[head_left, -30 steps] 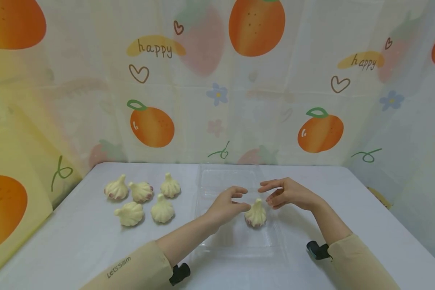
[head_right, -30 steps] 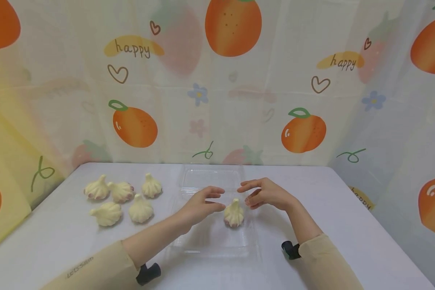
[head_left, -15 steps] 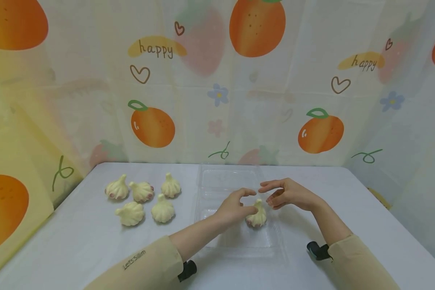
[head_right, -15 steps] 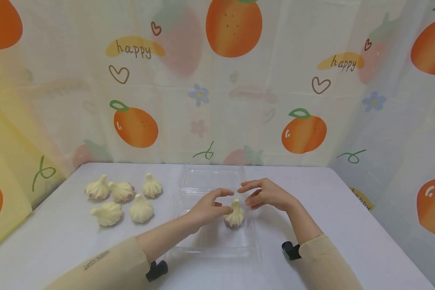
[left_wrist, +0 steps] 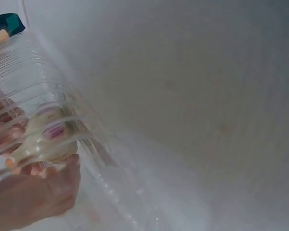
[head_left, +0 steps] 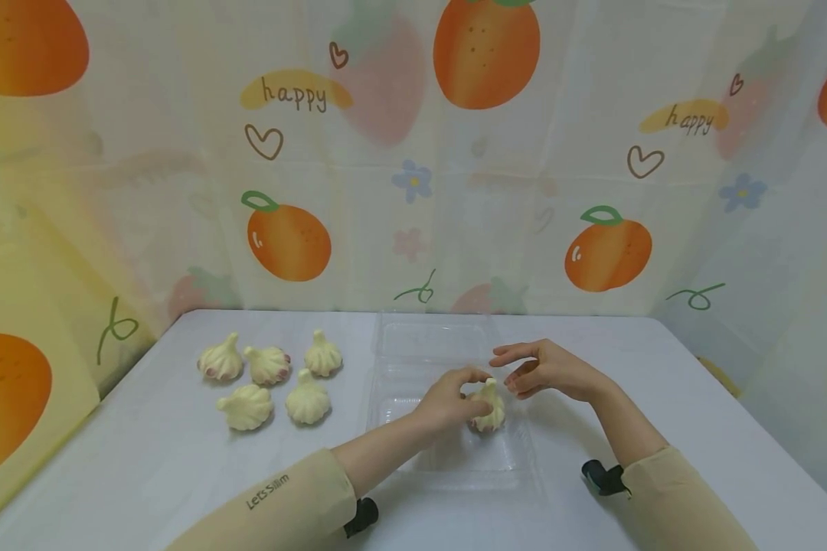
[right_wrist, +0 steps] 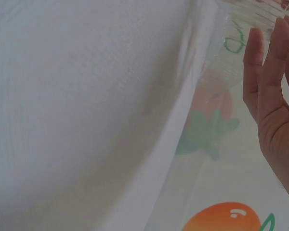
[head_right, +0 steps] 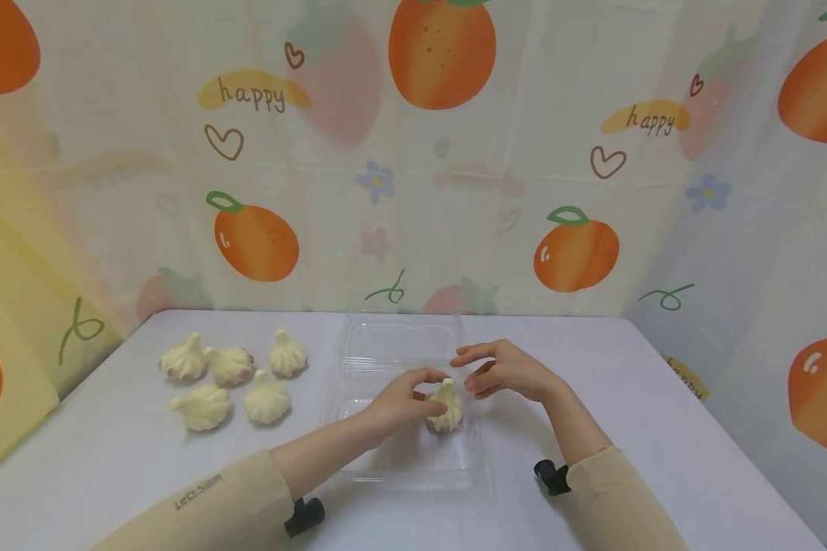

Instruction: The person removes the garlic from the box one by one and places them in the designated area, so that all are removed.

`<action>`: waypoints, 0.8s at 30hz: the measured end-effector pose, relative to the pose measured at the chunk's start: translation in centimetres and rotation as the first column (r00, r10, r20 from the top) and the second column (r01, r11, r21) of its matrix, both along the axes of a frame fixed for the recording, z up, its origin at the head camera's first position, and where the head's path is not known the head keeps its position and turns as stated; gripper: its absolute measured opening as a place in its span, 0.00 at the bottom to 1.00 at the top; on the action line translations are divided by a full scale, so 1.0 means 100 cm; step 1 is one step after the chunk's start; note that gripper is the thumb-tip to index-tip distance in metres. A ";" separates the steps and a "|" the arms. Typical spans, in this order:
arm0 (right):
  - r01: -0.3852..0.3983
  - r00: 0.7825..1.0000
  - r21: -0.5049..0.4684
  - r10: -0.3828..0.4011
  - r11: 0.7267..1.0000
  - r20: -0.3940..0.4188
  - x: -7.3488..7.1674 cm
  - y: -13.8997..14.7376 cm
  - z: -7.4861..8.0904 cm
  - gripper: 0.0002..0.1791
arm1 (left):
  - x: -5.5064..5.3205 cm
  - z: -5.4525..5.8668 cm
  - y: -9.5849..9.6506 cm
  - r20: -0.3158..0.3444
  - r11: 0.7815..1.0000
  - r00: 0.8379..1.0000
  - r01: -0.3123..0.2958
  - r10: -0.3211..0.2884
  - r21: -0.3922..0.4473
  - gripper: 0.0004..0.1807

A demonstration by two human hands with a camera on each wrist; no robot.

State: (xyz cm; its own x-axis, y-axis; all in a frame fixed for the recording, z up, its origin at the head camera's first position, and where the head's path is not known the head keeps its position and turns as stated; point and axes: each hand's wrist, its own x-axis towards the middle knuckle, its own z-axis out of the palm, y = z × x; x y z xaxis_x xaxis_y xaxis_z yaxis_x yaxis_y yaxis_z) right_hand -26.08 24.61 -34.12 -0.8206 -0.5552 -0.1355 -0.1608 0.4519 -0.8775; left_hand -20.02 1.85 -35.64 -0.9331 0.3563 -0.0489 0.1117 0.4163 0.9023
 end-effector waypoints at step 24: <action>-0.006 1.000 -0.008 0.006 1.000 0.001 0.000 0.001 -0.001 0.28 | 0.001 -0.005 0.000 -0.014 0.996 0.999 0.030 -0.031 -0.086 0.28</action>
